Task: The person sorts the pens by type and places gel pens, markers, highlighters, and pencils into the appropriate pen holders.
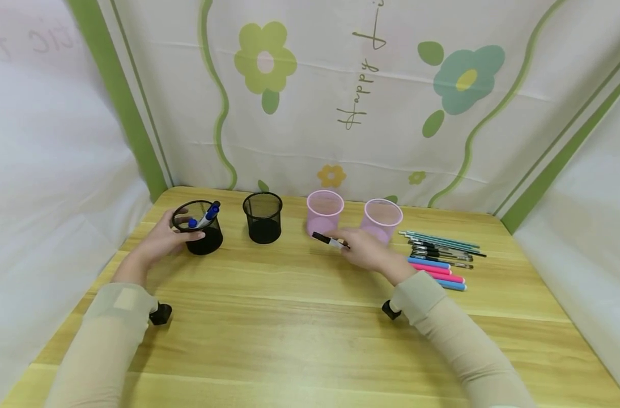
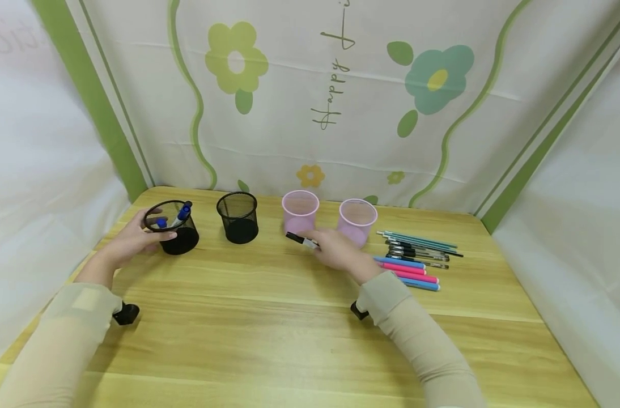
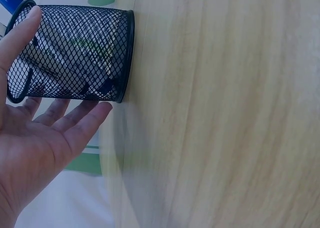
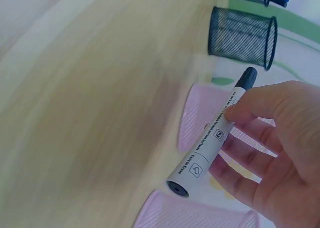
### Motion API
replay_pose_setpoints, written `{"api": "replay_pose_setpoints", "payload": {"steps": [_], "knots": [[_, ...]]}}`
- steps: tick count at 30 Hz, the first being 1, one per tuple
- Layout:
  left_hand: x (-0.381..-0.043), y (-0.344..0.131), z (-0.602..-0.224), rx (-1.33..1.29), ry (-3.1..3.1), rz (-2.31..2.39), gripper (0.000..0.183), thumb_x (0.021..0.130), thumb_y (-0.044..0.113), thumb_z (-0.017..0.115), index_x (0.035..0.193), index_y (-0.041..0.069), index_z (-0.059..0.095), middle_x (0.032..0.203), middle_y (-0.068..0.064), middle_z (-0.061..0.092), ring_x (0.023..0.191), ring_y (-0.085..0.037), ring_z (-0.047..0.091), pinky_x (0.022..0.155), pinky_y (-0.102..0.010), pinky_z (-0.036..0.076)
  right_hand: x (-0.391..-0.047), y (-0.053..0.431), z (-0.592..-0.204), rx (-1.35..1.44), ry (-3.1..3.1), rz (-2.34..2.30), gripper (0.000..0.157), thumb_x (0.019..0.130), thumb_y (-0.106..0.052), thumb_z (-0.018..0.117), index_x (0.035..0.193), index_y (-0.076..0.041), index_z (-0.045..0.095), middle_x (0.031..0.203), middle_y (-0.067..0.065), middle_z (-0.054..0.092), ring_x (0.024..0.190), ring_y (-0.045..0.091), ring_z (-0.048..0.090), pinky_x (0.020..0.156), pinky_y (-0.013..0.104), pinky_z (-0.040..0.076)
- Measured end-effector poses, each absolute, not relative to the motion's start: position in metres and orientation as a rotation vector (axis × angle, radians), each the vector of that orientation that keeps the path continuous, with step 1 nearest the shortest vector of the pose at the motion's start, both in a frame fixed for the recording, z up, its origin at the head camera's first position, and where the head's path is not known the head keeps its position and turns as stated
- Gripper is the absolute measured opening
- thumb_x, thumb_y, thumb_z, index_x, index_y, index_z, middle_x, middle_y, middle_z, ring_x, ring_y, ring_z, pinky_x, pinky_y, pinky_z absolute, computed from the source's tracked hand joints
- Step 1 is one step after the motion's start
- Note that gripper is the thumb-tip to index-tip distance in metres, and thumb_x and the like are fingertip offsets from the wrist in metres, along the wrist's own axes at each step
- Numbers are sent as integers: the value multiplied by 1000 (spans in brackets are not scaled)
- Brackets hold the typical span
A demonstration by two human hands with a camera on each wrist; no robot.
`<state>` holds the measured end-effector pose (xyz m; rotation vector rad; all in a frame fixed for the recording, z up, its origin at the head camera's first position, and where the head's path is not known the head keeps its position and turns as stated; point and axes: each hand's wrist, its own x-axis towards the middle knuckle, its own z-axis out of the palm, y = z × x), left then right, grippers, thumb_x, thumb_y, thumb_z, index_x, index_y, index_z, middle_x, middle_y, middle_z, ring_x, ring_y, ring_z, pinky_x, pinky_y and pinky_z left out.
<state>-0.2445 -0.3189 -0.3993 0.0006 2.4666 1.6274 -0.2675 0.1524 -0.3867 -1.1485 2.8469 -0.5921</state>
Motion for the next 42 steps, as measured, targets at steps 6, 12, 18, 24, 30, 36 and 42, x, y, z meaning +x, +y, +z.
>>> {"api": "replay_pose_setpoints", "payload": {"steps": [6, 12, 18, 24, 30, 36, 42], "knots": [[-244, -319, -397, 2, 2485, 1606, 105, 96, 29, 75, 164, 6, -2, 167, -25, 13, 143, -50, 30, 109, -63, 39, -268, 135, -377, -1207, 2806, -674, 57, 88, 12, 59, 143, -4, 59, 129, 17, 67, 107, 31, 67, 91, 44, 57], [-245, -319, -398, -9, 2469, 1614, 106, 96, 29, 76, 164, 6, -2, 166, -26, 12, 144, -50, 29, 109, -62, 39, -269, 118, -370, -1285, 2796, -684, 56, 88, 12, 62, 141, -5, 60, 132, 13, 66, 104, 28, 67, 88, 41, 57], [-244, -319, -398, -5, 2462, 1632, 105, 97, 26, 75, 164, 8, -3, 166, -27, 13, 145, -50, 27, 110, -64, 37, -270, 102, -361, -1276, 2738, -744, 59, 91, 12, 60, 147, -5, 55, 135, 13, 64, 109, 25, 66, 91, 37, 56], [-243, -318, -397, -2, 2463, 1633, 107, 95, 30, 77, 164, 6, -2, 166, -26, 14, 145, -49, 28, 112, -62, 36, -270, 84, -352, -1229, 2673, -833, 61, 92, 11, 60, 150, -5, 51, 125, 15, 67, 100, 23, 67, 83, 35, 57], [-243, -318, -397, 5, 2466, 1637, 108, 94, 31, 78, 164, 5, -1, 166, -26, 15, 145, -48, 28, 112, -61, 36, -272, 67, -348, -1199, 2645, -909, 66, 94, 10, 60, 155, -10, 46, 127, 15, 66, 93, 21, 68, 72, 26, 56], [-242, -319, -396, 3, 2478, 1625, 105, 96, 27, 75, 163, 4, -2, 165, -27, 15, 144, -49, 29, 111, -62, 37, -274, 53, -345, -1188, 2624, -966, 65, 95, 7, 64, 155, -11, 46, 126, 14, 66, 97, 22, 69, 72, 25, 57], [-244, -319, -399, -5, 2458, 1647, 106, 96, 26, 75, 163, 5, -4, 164, -29, 16, 144, -51, 30, 112, -62, 36, -275, 41, -343, -1168, 2575, -1028, 64, 97, 5, 63, 156, -12, 45, 127, 14, 65, 100, 24, 67, 73, 25, 57]]}}
